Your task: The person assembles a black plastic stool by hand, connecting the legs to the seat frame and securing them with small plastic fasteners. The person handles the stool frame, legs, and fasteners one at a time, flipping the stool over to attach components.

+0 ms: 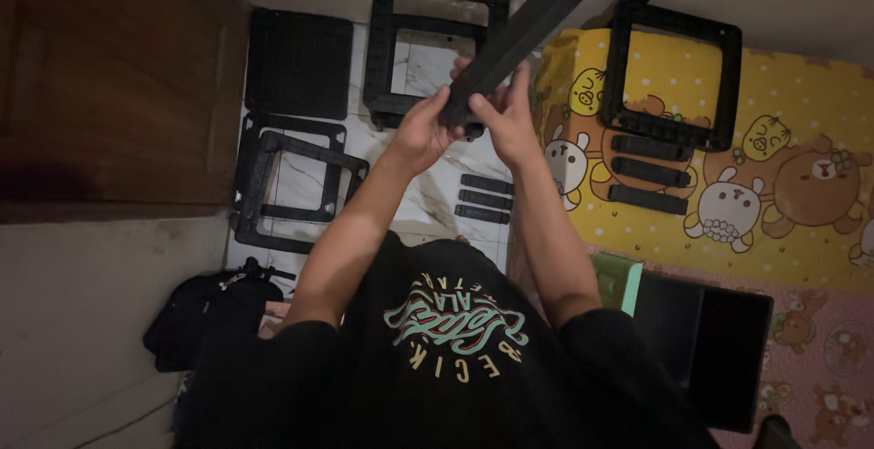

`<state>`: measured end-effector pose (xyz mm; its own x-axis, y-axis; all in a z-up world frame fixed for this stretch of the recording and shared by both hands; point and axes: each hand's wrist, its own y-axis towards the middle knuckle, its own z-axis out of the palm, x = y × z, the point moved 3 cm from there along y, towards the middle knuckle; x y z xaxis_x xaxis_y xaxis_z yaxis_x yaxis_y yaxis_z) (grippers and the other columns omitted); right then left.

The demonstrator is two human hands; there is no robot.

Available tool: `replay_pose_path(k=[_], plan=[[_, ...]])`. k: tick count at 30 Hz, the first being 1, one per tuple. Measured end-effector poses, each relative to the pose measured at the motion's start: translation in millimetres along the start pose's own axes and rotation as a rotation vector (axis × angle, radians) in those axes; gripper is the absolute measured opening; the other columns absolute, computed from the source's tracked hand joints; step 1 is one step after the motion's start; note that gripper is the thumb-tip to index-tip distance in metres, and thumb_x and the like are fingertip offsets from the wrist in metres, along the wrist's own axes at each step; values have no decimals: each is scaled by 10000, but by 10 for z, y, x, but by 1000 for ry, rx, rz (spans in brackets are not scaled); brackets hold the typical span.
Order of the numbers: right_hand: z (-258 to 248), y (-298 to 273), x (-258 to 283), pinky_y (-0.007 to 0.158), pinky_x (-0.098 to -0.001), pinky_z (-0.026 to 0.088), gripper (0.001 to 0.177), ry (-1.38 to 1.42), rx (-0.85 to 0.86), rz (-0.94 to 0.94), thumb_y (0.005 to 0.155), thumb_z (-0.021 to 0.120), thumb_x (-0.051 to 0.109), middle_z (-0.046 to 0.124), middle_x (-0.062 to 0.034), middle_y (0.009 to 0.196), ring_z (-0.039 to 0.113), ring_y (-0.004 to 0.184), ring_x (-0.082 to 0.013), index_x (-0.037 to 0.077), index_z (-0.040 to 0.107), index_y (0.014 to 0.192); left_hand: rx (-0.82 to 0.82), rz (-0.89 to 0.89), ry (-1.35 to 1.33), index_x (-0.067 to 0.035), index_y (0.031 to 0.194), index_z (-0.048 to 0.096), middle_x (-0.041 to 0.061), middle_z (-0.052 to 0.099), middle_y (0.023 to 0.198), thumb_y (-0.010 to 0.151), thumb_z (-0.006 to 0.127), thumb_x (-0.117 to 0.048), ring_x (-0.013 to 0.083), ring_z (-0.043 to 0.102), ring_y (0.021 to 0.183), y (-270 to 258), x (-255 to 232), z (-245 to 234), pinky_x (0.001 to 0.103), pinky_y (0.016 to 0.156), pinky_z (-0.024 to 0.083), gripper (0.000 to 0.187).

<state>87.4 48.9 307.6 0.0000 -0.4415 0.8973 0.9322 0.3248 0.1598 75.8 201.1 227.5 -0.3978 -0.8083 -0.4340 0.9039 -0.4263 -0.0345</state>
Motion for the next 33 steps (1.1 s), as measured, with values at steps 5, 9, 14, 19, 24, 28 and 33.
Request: replay_pose_path(k=[5, 9, 14, 19, 24, 28, 33], plan=[[73, 45, 202, 1103, -434, 563, 1015, -182, -31, -42, 928, 829, 32, 614, -188, 1394, 655, 1254, -286, 110, 22, 1539, -212, -2, 542, -27, 1467, 507, 127, 686, 1236, 1079, 451, -380, 224, 705, 1114, -146, -272, 312, 364, 946, 608, 527], [139, -15, 250, 1087, -410, 563, 816, -542, 76, -20, 899, 872, 8, 652, -170, 1367, 662, 1254, -267, 46, 386, 1554, -77, 298, 838, -25, 1540, 388, 106, 555, 1430, 1049, 617, -210, 199, 555, 1327, -181, -459, 673, 349, 1121, 470, 572], [106, -7, 204, 957, -370, 600, 750, -692, 34, 37, 831, 872, -12, 702, -124, 1214, 706, 1104, -219, 45, 495, 1477, -127, 301, 965, -15, 1493, 520, 111, 619, 1361, 1051, 715, -121, 182, 581, 1298, -132, -321, 651, 368, 1147, 486, 495], [-26, -56, -98, 930, -356, 599, 801, -515, 116, 155, 823, 815, -8, 647, -131, 1280, 689, 1138, -202, 49, 415, 1515, -207, 154, 972, -33, 1506, 461, 104, 639, 1339, 898, 814, -145, 209, 607, 1259, -282, -336, 413, 364, 1069, 521, 711], [-17, -191, -568, 986, -383, 576, 805, -709, 264, 72, 821, 813, -4, 540, -188, 1426, 573, 1327, -278, 29, 382, 1501, -283, 220, 974, -57, 1521, 438, 114, 588, 1417, 842, 863, -83, 241, 569, 1343, -588, -208, 54, 390, 1089, 532, 802], [-23, -145, -840, 1032, -394, 572, 699, -743, 285, 202, 816, 790, -4, 577, -162, 1349, 608, 1300, -274, 49, 476, 1438, -369, 158, 977, -84, 1473, 436, 108, 574, 1373, 769, 894, -32, 245, 593, 1279, -565, -141, -360, 425, 1040, 591, 841], [269, 166, -975, 1000, -384, 558, 687, -621, 232, 191, 793, 702, -42, 553, -162, 1392, 592, 1288, -268, 34, 483, 1440, -305, 202, 993, -96, 1484, 429, 120, 585, 1358, 782, 881, -35, 238, 618, 1257, -423, -495, -690, 421, 1025, 588, 838]])
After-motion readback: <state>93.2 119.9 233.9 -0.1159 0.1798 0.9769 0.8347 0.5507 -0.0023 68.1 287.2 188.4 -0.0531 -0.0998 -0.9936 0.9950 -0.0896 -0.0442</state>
